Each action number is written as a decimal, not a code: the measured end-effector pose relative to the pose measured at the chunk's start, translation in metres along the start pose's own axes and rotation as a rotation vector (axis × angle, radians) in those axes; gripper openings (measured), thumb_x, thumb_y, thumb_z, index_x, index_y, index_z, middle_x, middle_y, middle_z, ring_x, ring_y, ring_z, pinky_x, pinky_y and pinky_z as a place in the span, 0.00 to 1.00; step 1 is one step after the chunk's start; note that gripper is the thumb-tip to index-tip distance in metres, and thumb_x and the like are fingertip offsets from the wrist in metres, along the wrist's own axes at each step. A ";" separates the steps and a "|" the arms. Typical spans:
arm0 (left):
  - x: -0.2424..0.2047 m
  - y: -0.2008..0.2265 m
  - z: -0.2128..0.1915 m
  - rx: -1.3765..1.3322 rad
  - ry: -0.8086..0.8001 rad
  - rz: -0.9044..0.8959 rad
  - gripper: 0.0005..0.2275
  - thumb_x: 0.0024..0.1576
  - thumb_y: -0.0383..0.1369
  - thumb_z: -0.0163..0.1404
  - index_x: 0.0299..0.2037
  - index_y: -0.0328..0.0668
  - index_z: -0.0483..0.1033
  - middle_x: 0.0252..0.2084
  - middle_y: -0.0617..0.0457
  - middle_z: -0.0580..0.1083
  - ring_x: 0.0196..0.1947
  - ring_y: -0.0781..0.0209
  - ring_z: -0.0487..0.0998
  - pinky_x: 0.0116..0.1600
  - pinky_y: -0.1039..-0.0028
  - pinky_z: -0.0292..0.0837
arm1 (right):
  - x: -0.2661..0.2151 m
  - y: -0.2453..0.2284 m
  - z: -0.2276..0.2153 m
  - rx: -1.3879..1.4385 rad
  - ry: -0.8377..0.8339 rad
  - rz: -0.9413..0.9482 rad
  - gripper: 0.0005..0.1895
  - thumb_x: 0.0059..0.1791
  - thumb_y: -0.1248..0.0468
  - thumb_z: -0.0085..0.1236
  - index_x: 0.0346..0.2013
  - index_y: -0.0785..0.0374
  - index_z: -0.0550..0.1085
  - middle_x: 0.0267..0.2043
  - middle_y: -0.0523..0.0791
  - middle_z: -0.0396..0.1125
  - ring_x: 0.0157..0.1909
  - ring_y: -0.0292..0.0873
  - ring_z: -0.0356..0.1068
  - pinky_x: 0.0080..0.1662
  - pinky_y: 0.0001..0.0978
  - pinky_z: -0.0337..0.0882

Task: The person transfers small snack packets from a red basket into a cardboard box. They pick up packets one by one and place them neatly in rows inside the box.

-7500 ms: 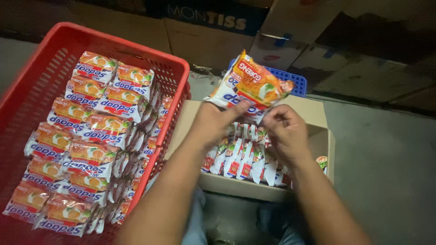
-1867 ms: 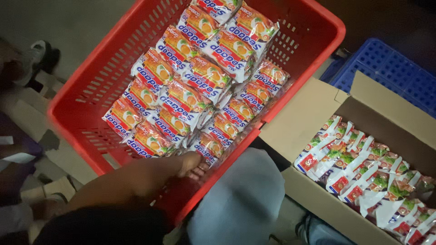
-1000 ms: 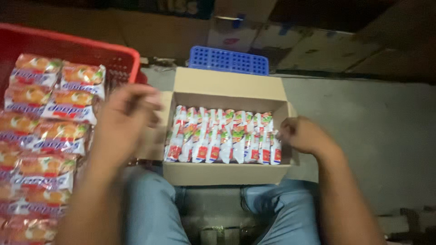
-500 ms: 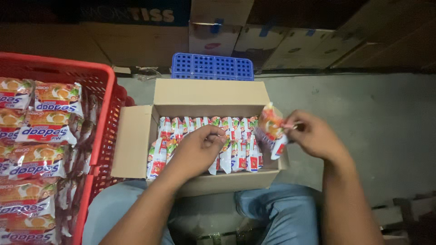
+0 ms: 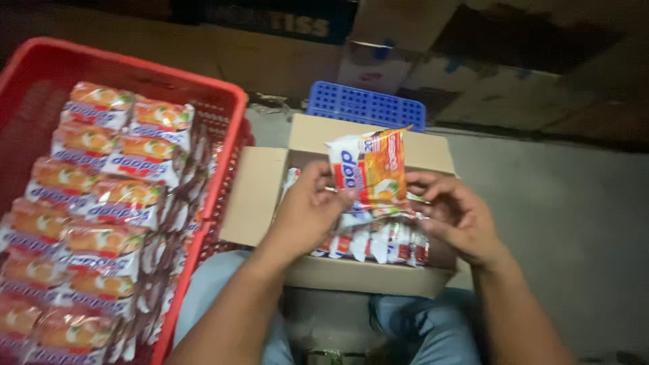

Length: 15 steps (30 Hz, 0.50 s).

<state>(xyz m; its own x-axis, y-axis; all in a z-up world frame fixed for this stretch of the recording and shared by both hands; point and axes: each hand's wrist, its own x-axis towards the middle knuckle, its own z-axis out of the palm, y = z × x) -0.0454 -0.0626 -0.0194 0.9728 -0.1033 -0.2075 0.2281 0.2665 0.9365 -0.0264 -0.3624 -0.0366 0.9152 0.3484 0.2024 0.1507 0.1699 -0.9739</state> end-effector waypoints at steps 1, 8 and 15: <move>-0.010 0.017 -0.014 0.119 0.035 0.053 0.22 0.58 0.27 0.64 0.61 0.34 0.70 0.45 0.47 0.79 0.38 0.62 0.83 0.38 0.77 0.84 | 0.004 0.002 -0.001 0.106 -0.044 0.038 0.23 0.44 0.72 0.69 0.50 0.65 0.71 0.73 0.61 0.64 0.73 0.61 0.69 0.65 0.56 0.74; -0.102 0.140 -0.164 0.744 0.339 -0.110 0.39 0.58 0.32 0.56 0.77 0.53 0.45 0.45 0.52 0.76 0.43 0.58 0.82 0.42 0.67 0.80 | 0.000 0.031 -0.074 -0.186 0.009 0.248 0.20 0.52 0.68 0.56 0.59 0.64 0.71 0.74 0.60 0.67 0.70 0.61 0.73 0.66 0.54 0.78; -0.164 0.097 -0.250 1.086 0.223 -0.667 0.24 0.51 0.35 0.60 0.58 0.63 0.68 0.22 0.50 0.72 0.23 0.54 0.74 0.34 0.59 0.63 | -0.017 0.101 -0.142 -0.366 0.003 0.303 0.27 0.59 0.64 0.41 0.73 0.67 0.59 0.85 0.60 0.55 0.82 0.60 0.59 0.73 0.59 0.67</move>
<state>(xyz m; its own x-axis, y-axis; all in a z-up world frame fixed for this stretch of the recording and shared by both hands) -0.1723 0.2199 0.0344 0.6945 0.2752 -0.6648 0.6214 -0.6952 0.3613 0.0265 -0.4816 -0.1524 0.9392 0.3295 -0.0967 -0.0024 -0.2752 -0.9614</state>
